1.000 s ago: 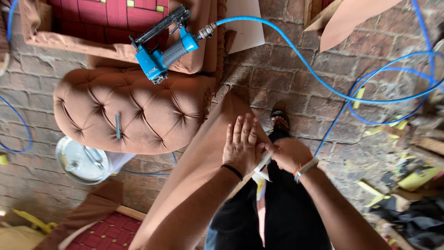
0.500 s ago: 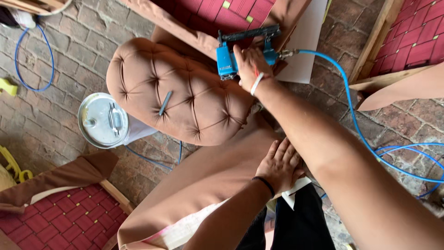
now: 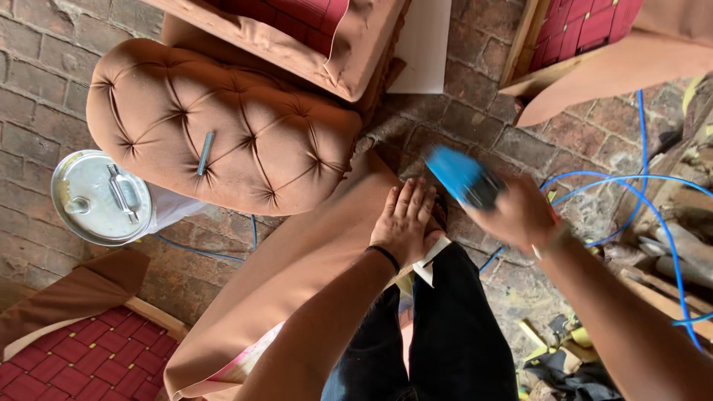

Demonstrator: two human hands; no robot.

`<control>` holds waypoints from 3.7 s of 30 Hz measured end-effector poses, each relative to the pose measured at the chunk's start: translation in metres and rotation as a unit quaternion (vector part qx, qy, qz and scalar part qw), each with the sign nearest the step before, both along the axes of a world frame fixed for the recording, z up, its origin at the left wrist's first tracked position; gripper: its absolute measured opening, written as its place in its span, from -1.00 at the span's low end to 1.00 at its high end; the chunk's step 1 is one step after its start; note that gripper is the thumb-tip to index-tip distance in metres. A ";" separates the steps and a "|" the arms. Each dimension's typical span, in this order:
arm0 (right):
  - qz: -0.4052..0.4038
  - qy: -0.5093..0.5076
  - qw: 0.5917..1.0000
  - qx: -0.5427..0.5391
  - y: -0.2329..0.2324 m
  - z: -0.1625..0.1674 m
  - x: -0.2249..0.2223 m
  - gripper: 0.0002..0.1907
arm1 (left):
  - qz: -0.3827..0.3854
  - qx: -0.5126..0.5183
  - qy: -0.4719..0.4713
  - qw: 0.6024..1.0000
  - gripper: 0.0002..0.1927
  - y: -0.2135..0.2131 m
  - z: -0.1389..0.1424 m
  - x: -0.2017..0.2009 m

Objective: The person staples fabric onto a chair frame using a pneumatic staple gun. They pull and smooth the fabric, then secure it along the edges and corners of the chair base.

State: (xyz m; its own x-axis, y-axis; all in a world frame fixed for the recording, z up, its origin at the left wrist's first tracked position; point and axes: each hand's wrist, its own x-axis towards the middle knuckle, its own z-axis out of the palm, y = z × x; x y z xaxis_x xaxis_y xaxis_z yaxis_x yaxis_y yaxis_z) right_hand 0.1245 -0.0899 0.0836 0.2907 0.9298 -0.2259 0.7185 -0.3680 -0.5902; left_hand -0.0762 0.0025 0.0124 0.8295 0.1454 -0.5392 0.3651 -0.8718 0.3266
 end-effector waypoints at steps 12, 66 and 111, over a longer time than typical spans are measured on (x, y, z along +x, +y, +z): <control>-0.190 0.072 0.975 -0.089 -0.118 -0.027 -0.103 -0.80 | -0.030 0.026 0.010 0.999 0.01 0.001 0.003 -0.001; -0.142 0.031 0.983 -0.111 -0.118 -0.018 -0.143 -0.81 | 0.004 0.075 -0.036 0.997 0.11 -0.024 0.001 -0.102; 0.230 -0.145 0.962 0.004 0.260 -0.102 -0.239 -0.25 | 0.799 0.325 -0.208 0.461 -0.47 -0.063 0.018 -0.440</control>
State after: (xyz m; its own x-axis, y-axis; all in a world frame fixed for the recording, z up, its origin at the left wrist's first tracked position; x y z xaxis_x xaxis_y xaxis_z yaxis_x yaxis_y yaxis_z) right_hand -0.1144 0.1705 -0.0182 -0.1026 0.9765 -0.1896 0.9393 0.0324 -0.3415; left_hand -0.5164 -0.0608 0.0302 -0.6056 0.7686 0.2059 0.7341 0.4398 0.5173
